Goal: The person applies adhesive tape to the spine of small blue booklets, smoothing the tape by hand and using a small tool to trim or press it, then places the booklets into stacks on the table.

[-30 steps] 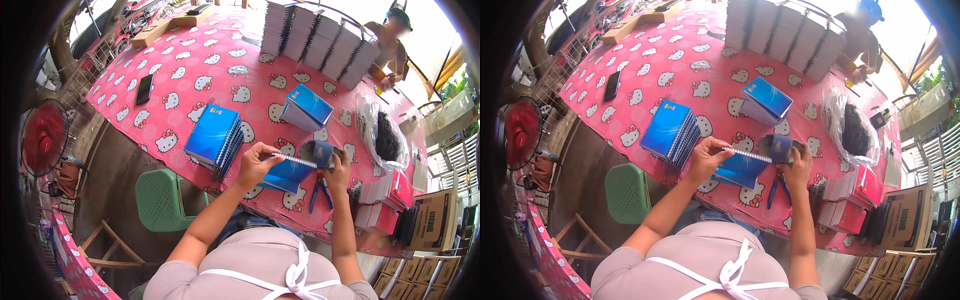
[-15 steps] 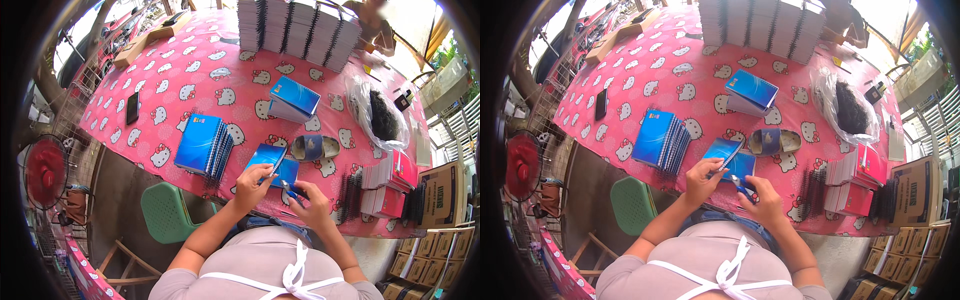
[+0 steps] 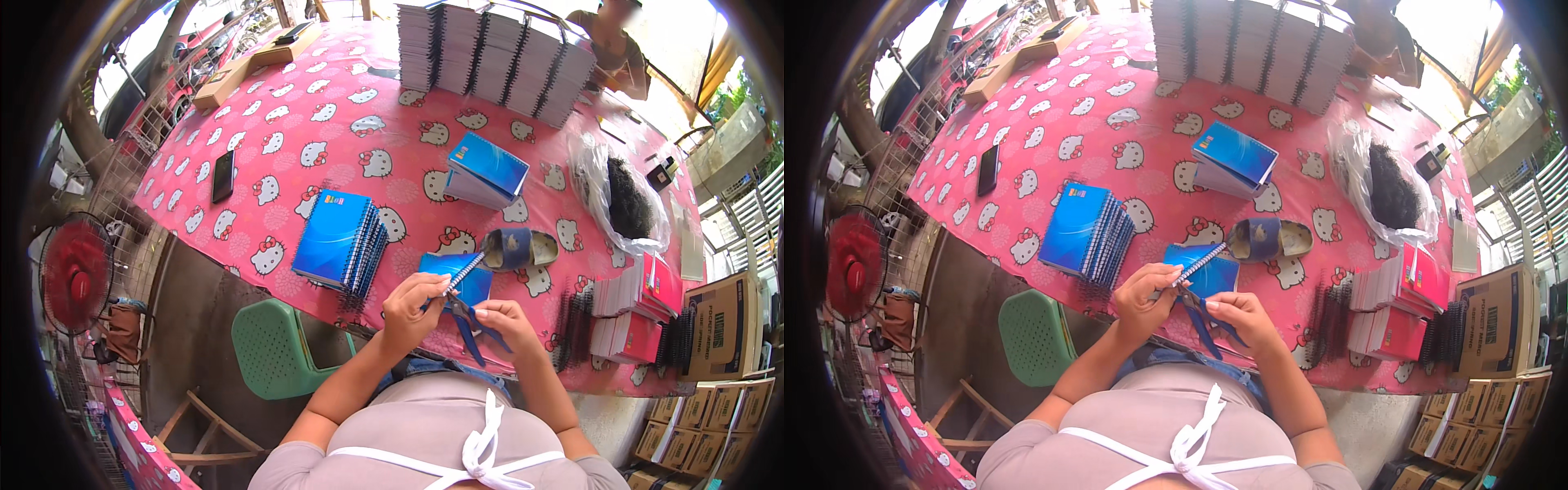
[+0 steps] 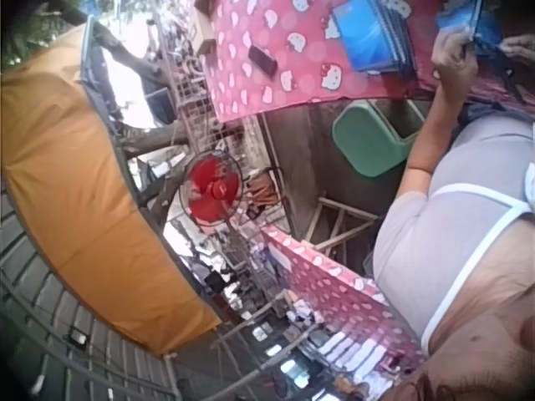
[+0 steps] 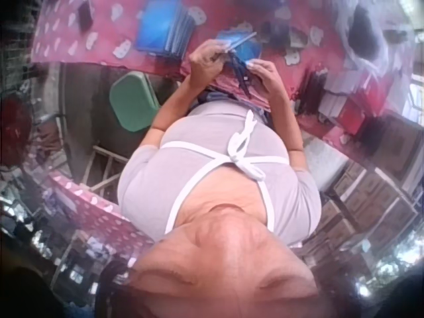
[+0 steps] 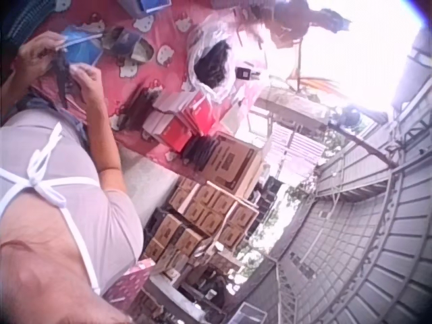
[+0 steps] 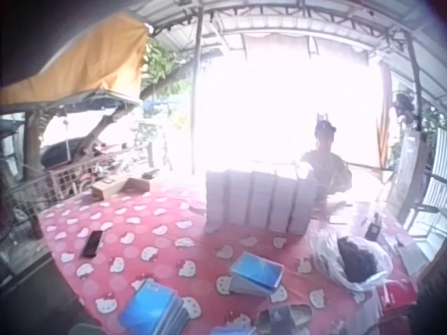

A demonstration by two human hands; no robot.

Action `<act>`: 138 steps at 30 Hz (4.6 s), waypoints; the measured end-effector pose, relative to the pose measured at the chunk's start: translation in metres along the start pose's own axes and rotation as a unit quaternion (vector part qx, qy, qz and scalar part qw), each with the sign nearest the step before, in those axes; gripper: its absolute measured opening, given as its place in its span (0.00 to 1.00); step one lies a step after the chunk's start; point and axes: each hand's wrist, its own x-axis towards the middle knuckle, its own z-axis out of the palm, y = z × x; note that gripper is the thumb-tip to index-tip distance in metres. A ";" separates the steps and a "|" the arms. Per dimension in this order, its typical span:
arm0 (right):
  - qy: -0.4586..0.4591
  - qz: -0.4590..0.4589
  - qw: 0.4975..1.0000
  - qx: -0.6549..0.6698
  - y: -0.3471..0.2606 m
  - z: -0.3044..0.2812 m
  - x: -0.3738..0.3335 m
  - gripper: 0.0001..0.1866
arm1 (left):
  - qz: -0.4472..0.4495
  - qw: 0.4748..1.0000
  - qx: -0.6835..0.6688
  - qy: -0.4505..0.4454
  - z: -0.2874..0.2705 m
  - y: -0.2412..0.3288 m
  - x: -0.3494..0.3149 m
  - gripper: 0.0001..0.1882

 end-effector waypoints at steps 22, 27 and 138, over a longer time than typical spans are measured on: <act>0.404 -0.144 0.732 -0.528 0.035 -0.063 0.047 0.24 | -0.120 0.921 0.142 0.343 -0.125 -0.045 0.018 0.09; 0.393 -0.234 0.725 -0.514 0.015 -0.063 0.023 0.15 | 0.048 0.940 0.154 0.299 -0.085 0.029 0.027 0.20; 0.105 -0.211 0.890 -0.390 -0.062 -0.051 0.032 0.23 | -0.068 0.988 0.043 -0.129 -0.008 -0.042 0.025 0.20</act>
